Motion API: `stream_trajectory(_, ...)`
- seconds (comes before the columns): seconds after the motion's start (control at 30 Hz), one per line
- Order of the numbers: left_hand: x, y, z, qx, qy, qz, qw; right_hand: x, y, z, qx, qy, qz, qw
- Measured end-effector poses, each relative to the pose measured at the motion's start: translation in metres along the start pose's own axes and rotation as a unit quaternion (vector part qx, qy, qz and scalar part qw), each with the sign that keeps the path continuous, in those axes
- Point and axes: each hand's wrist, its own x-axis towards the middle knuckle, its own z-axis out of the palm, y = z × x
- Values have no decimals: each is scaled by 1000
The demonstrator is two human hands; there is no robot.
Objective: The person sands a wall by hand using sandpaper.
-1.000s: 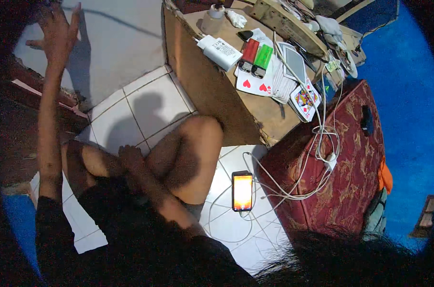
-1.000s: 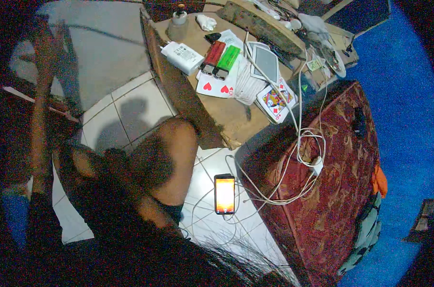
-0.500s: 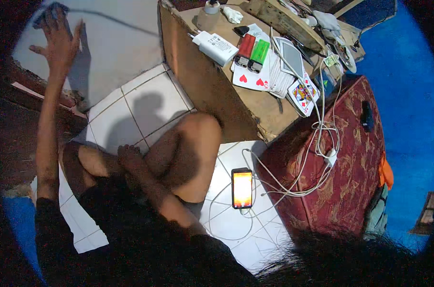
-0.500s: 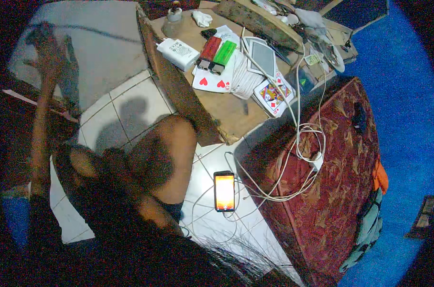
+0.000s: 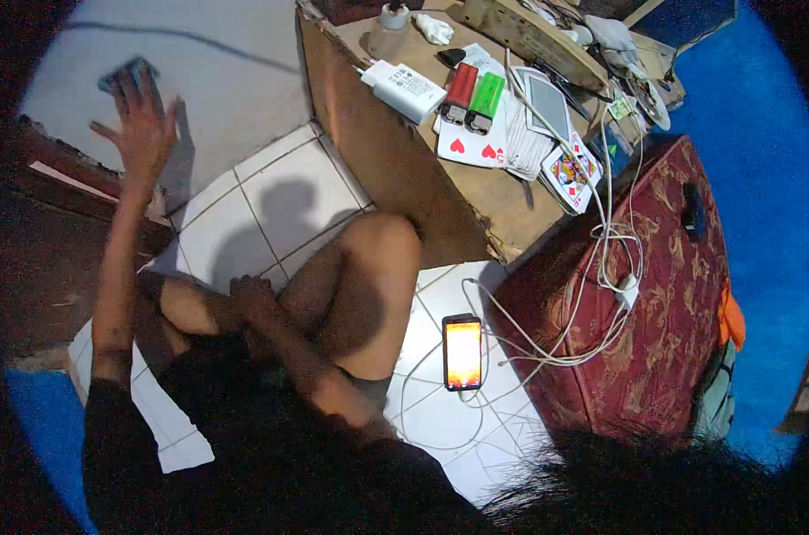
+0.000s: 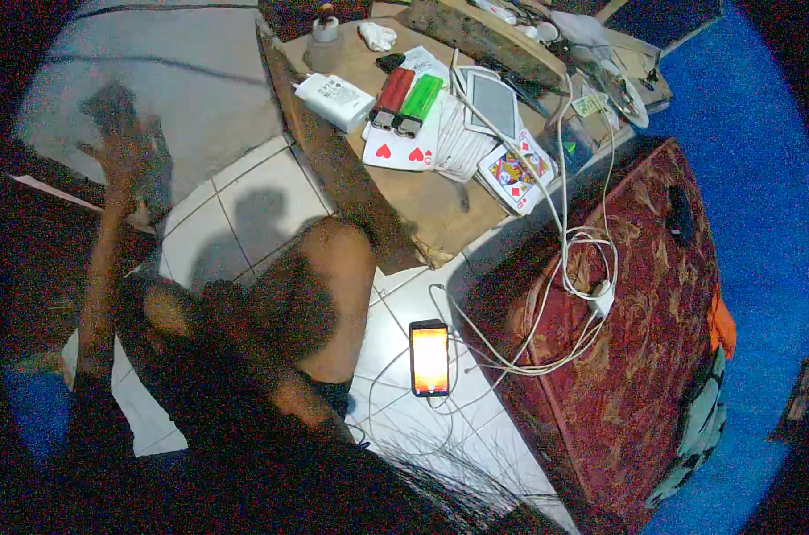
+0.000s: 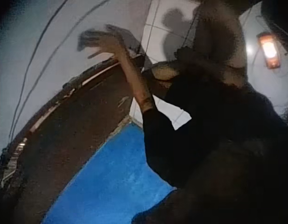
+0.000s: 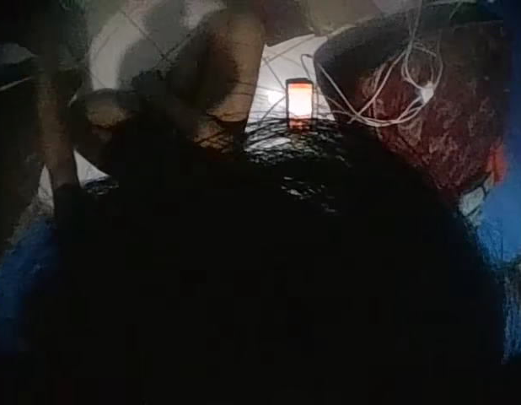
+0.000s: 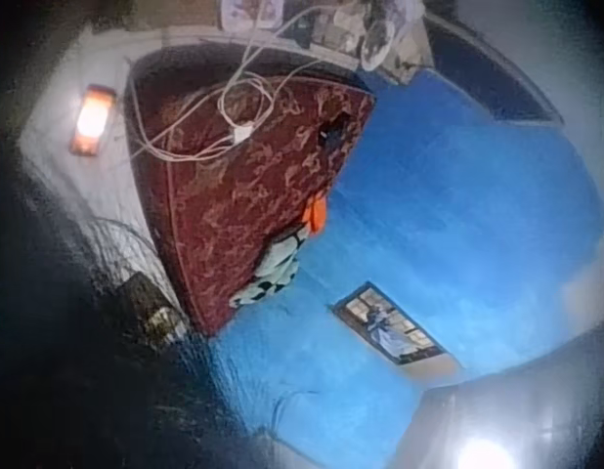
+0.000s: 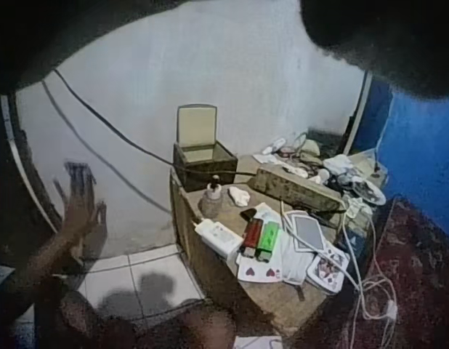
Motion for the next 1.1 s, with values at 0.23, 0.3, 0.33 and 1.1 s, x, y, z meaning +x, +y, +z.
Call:
stream_trajectory(0.23,95,-26,-32,15,115,-69,991,0,-1,6,14,-21,6,1000)
stream_trajectory(0.3,80,8,-19,-31,84,-83,993,0,19,-3,8,-11,16,1000)
stream_trajectory(0.33,61,10,-16,-30,85,-89,992,0,18,-4,5,-14,14,1000)
stream_trajectory(1.1,-66,-14,-12,-2,-64,-9,998,17,12,54,-42,23,-34,998)
